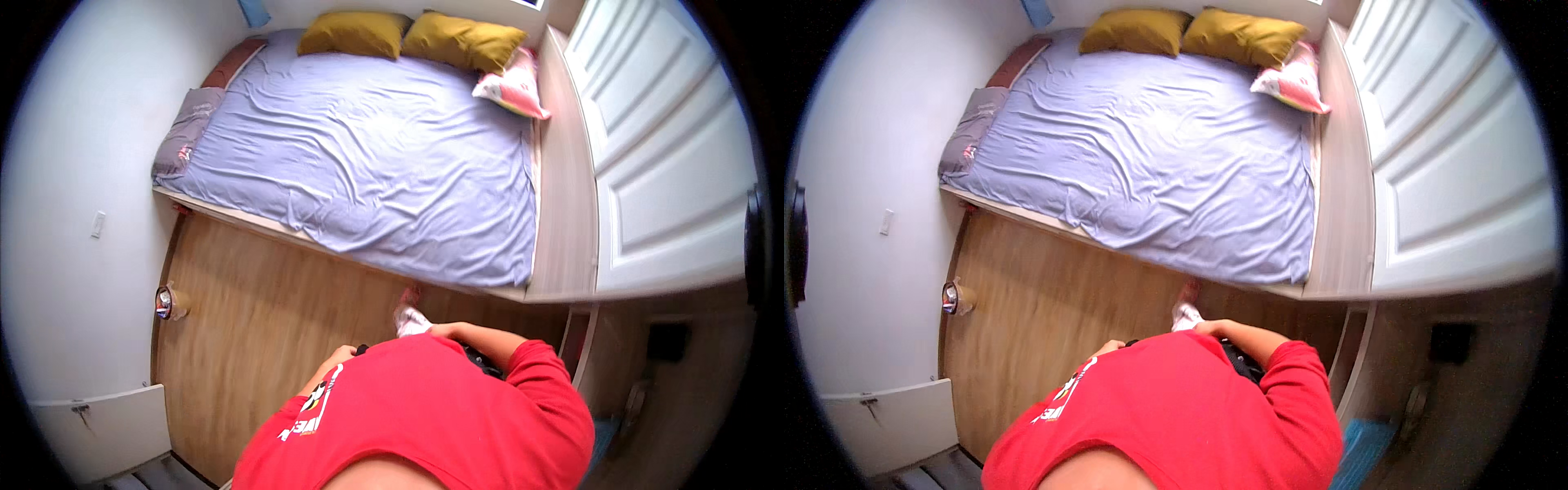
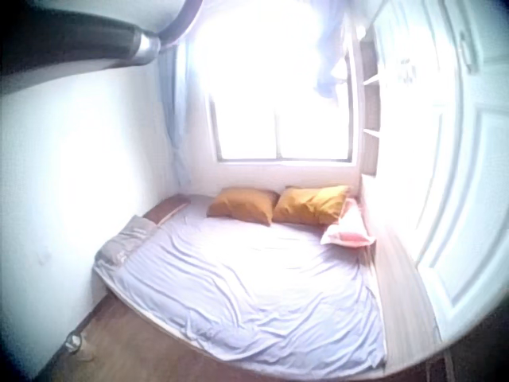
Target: The person hangs red and grey socks on a clothes drying rack on a balcony using clothespins. They then move into a bedroom, pick up a stack of white papers from the floor, and place them on a shelf. Finally, they fold a blue towel on a wooden cabinet.
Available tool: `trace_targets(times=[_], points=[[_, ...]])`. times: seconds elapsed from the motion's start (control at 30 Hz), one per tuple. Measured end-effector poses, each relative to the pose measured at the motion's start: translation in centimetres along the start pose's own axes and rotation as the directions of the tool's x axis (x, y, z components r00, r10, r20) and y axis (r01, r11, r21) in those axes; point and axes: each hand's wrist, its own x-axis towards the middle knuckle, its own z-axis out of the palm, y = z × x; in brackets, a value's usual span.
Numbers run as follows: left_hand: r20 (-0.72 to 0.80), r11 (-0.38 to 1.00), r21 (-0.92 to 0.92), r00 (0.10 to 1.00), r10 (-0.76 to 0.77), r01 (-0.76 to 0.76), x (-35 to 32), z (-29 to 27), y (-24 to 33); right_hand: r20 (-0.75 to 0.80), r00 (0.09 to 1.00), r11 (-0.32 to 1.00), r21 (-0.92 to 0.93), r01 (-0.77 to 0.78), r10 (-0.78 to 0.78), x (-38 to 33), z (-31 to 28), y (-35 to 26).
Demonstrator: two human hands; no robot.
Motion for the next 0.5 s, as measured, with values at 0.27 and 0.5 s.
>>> trace_targets(times=[0.27, 0.5], points=[[-0.295, 0.868, 0.474, 0.955, -0.001, 0.148, 9.1, -4.1, 10.2, 0.058, 0.998, 1.000, 0.015, 0.008, -0.008, -0.5, -12.4, 1.5], [-0.210, 0.894, 0.421, 0.942, 0.260, -0.153, 14.0, -9.3, 22.4, -0.094, 0.994, 0.988, 0.149, -0.049, 0.064, -2.3, -16.9, 3.4]])
